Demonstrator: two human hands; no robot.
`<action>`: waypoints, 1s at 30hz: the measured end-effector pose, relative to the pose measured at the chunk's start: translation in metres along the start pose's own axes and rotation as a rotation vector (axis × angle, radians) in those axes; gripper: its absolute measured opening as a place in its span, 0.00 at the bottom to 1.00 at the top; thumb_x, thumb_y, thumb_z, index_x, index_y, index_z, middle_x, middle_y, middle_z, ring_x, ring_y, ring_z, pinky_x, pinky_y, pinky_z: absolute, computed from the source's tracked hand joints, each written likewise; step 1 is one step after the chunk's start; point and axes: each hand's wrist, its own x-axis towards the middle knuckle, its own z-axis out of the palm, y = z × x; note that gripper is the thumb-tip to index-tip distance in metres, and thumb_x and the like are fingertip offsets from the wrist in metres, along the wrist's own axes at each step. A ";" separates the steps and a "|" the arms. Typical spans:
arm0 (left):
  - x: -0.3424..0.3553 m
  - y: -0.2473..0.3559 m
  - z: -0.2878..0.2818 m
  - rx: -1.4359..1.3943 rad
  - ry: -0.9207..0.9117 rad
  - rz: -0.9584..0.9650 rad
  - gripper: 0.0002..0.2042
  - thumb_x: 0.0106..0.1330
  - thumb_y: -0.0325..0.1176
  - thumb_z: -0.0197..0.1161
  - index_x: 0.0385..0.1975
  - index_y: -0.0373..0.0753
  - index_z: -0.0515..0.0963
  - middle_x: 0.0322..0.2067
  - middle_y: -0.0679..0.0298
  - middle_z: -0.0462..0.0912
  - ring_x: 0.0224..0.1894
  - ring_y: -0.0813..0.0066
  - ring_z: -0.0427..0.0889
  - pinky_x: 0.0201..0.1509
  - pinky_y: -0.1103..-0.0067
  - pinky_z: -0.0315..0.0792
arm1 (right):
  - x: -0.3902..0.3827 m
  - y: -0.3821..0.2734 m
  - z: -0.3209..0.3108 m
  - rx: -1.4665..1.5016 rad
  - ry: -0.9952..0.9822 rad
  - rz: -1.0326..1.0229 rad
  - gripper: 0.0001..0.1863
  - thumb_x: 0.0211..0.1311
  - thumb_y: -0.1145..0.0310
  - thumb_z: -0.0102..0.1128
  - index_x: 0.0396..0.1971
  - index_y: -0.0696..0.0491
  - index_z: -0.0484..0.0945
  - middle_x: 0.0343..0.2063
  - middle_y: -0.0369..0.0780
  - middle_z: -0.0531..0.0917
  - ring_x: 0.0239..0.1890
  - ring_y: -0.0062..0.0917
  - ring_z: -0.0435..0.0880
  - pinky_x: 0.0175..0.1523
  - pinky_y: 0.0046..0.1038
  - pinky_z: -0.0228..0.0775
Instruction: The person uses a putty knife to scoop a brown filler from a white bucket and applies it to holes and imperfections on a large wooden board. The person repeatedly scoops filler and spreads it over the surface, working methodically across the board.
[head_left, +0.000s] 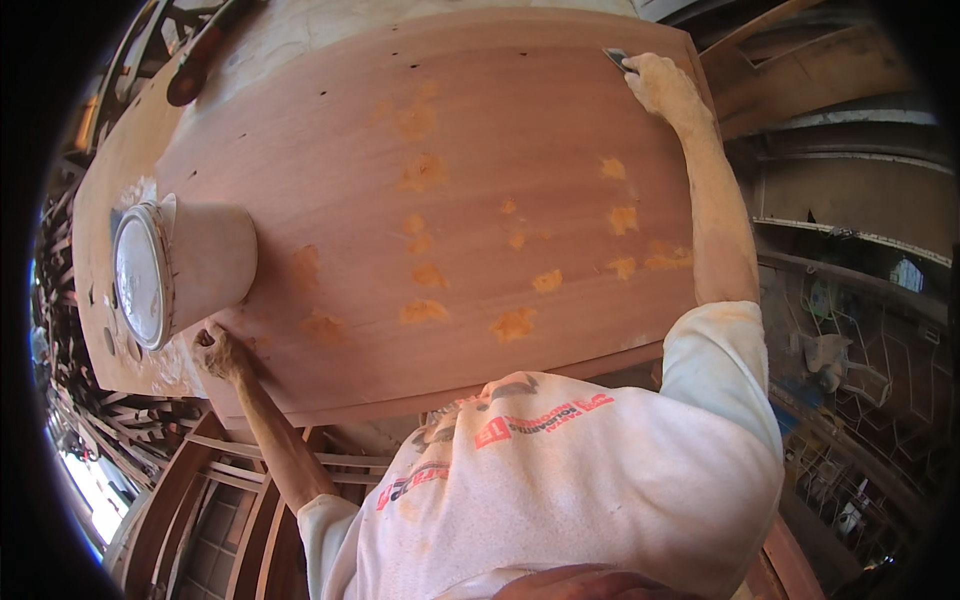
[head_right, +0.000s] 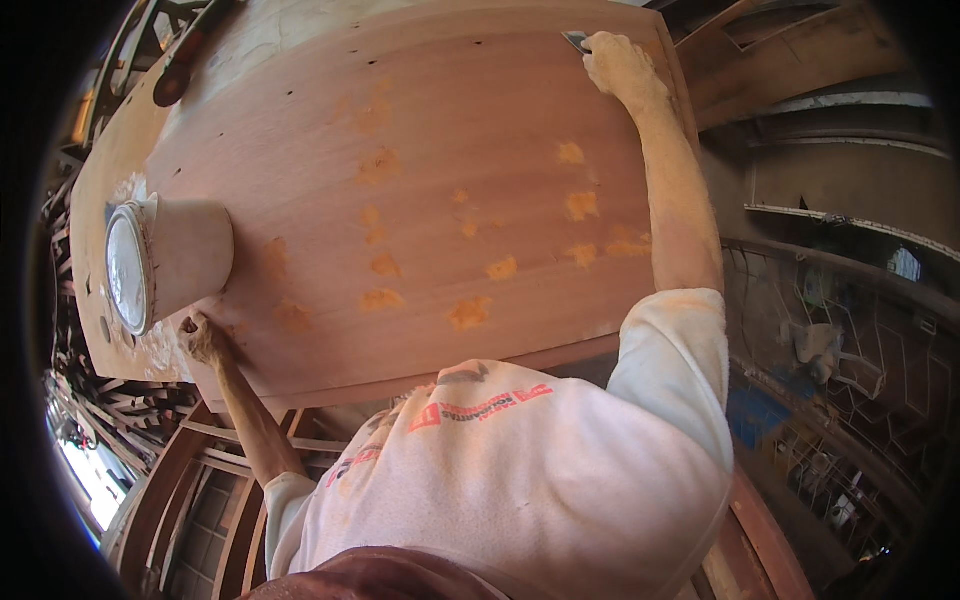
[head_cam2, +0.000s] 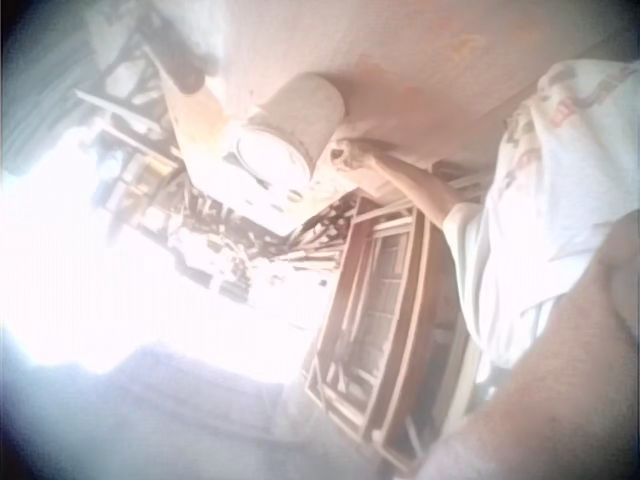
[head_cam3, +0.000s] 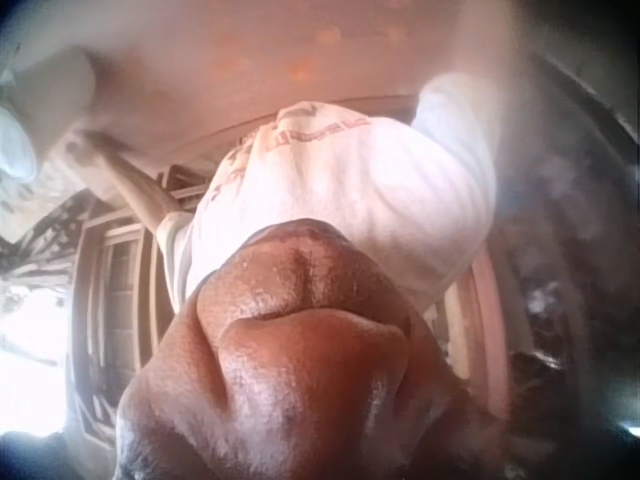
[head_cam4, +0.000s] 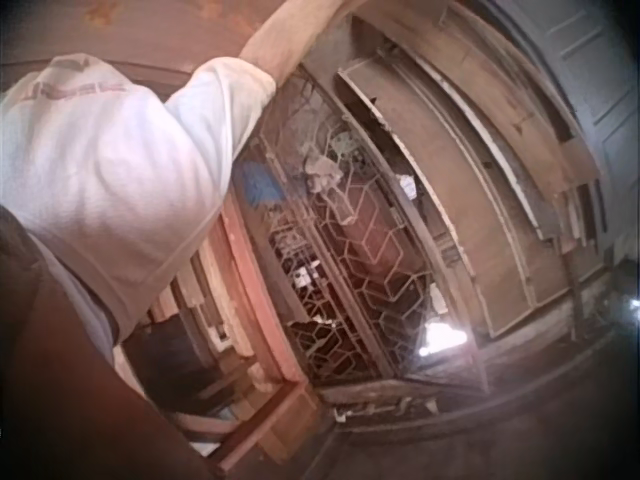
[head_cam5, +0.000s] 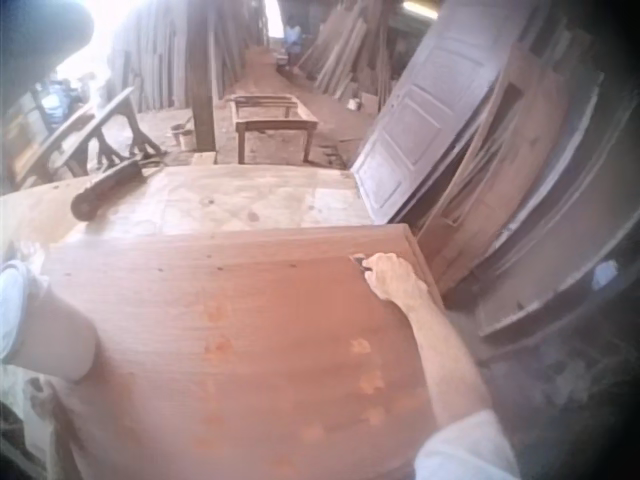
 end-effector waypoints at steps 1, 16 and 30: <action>0.002 0.001 0.001 -0.019 0.003 0.017 0.24 0.70 0.50 0.66 0.45 0.28 0.83 0.39 0.52 0.86 0.42 0.56 0.84 0.52 0.64 0.76 | 0.001 0.002 -0.004 0.042 -0.096 0.054 0.21 0.73 0.67 0.54 0.63 0.50 0.82 0.53 0.47 0.88 0.56 0.42 0.87 0.63 0.47 0.78; 0.003 -0.018 0.008 -0.018 0.049 0.054 0.26 0.71 0.52 0.66 0.46 0.29 0.82 0.40 0.53 0.86 0.44 0.57 0.84 0.54 0.66 0.76 | -0.060 -0.094 0.024 0.265 -0.012 -0.216 0.22 0.79 0.60 0.53 0.66 0.51 0.77 0.47 0.47 0.88 0.53 0.38 0.88 0.61 0.44 0.81; 0.003 -0.010 0.002 -0.014 0.001 -0.027 0.24 0.69 0.50 0.68 0.46 0.31 0.83 0.45 0.51 0.88 0.49 0.58 0.87 0.56 0.67 0.79 | -0.053 -0.130 0.011 0.179 -0.240 -0.116 0.23 0.77 0.63 0.53 0.68 0.52 0.76 0.25 0.44 0.87 0.21 0.33 0.84 0.45 0.42 0.81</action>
